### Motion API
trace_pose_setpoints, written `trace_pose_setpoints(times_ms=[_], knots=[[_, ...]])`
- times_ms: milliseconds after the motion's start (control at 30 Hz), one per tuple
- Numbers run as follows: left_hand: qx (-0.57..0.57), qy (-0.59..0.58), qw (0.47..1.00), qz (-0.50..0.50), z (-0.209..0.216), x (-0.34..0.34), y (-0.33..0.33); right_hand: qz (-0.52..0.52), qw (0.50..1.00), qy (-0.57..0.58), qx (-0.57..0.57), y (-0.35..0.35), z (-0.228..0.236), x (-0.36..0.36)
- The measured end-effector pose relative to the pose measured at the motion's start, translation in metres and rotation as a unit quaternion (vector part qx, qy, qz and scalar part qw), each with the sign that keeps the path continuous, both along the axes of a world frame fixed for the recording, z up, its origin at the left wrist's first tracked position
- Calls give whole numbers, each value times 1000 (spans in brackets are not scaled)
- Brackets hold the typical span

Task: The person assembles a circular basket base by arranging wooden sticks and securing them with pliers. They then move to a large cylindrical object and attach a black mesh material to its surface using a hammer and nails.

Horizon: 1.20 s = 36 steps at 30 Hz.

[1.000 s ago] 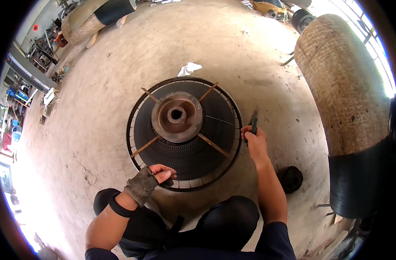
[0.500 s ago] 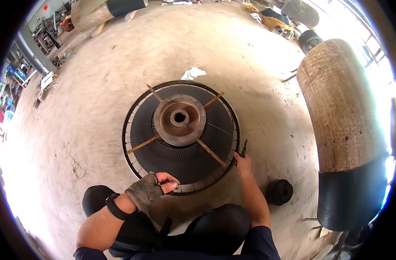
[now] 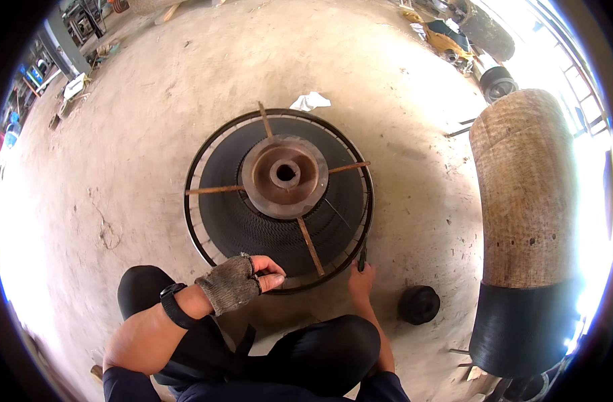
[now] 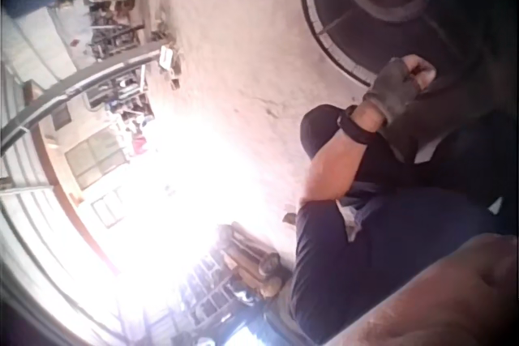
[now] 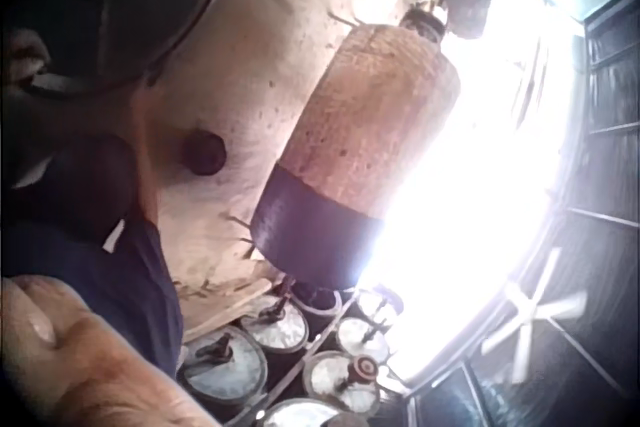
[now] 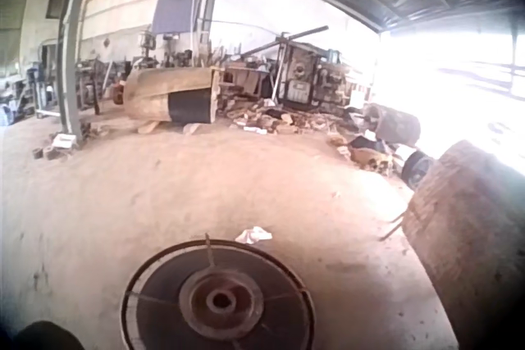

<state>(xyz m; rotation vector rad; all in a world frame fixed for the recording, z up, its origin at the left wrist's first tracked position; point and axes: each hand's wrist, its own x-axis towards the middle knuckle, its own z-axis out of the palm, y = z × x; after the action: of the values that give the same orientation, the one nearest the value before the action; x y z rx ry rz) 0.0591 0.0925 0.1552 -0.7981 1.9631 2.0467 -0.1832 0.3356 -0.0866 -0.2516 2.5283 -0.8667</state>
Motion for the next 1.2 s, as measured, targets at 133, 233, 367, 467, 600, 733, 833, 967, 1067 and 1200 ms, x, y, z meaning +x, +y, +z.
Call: trace_pose_setpoints(times_ms=[133,233,367,467,600,733,833,967,1067,1200], knots=[[-8,12,1000,-26,0,-3,-1,237,944,218,72,-25,73,15],[-14,24,999,-30,4,-5,0,309,883,331,124,-45,93,13],[-57,58,996,-36,11,0,3,321,857,374,151,-46,84,13],[-114,69,989,-57,13,8,3,335,833,400,183,-47,77,18],[-132,56,986,-79,14,15,3,374,848,307,216,-51,91,21],[-139,48,984,-97,12,18,1,436,853,211,195,-52,132,1],[-168,57,980,-94,13,23,1,478,825,228,199,-60,148,-10],[-203,48,971,-114,12,28,3,513,764,340,193,-60,137,-11],[-215,18,965,-150,9,24,5,517,768,309,220,-60,130,-9],[-283,56,939,-189,-11,17,16,496,816,199,220,-57,128,-16]])
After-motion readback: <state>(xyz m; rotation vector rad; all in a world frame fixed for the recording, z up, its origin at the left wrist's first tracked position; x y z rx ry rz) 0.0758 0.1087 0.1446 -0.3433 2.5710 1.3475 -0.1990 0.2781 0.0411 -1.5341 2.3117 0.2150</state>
